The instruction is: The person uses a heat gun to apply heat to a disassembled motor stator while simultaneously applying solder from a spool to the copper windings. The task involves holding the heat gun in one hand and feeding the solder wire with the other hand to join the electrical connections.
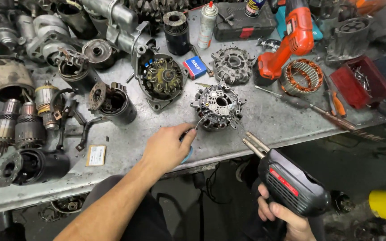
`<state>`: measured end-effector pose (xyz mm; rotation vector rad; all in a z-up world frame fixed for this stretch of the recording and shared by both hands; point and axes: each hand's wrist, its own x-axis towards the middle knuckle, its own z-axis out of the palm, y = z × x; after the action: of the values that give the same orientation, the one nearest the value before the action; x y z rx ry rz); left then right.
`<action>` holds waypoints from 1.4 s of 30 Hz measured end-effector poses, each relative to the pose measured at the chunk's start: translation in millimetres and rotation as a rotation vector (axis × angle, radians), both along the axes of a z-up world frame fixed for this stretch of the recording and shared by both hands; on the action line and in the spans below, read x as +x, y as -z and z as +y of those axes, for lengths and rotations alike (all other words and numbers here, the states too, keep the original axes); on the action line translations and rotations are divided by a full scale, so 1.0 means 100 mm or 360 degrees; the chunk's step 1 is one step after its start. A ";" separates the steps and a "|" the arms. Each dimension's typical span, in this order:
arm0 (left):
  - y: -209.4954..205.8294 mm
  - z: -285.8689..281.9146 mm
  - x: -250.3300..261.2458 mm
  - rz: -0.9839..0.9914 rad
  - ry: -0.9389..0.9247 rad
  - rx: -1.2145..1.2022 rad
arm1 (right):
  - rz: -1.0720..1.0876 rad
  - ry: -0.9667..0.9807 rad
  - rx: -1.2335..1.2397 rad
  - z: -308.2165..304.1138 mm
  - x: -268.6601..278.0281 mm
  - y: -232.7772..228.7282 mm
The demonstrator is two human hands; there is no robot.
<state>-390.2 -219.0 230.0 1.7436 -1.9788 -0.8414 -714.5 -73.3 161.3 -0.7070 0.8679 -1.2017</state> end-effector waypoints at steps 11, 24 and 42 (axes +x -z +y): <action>-0.07 0.02 -0.06 -0.0148 -0.0082 0.0001 | 0.0047 0.0040 0.0048 -0.01 0.06 -0.11; -0.02 0.08 -0.14 -0.0238 -0.0029 -0.0256 | 0.0059 -0.0035 0.0002 -0.01 0.10 -0.16; 0.00 0.18 -0.24 -0.0347 0.0073 -0.0683 | 0.0018 0.0062 0.0110 0.00 0.14 -0.21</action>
<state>-413.8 -200.8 229.6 1.5907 -2.1454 -0.2152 -700.2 -73.2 182.2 -0.6444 0.9320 -1.1979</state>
